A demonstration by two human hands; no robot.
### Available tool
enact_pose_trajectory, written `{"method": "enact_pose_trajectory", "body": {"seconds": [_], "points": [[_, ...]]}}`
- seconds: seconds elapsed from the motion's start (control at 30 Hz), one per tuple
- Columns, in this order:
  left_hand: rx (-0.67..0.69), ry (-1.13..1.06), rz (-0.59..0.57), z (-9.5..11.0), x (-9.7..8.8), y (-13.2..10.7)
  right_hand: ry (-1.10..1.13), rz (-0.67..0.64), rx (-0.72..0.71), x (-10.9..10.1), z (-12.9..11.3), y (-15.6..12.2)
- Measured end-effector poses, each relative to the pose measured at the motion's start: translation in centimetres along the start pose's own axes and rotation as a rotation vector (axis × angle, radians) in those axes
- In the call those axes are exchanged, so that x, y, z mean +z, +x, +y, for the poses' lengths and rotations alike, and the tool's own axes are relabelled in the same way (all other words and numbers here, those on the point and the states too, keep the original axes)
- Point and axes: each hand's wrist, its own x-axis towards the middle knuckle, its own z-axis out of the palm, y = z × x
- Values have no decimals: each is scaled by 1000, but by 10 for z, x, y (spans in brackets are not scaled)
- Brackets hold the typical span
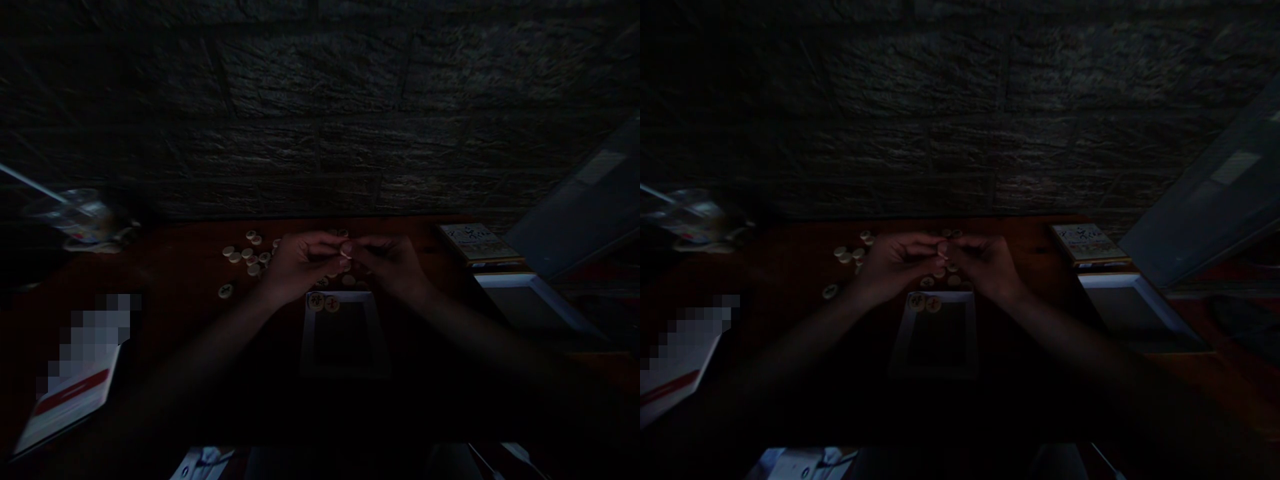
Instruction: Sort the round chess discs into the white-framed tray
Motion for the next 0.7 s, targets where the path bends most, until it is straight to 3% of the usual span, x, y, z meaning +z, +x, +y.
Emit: {"method": "enact_pose_trajectory", "body": {"seconds": [0.17,0.37,0.7], "points": [[-33,-68,15,-1,0,0,30,-30,33,1,-4,-1],[-32,-5,-16,1,0,-2,97,-35,63,-1,-1,0],[102,57,50,-6,-4,3,51,33,52,-1,-5,0]]}}
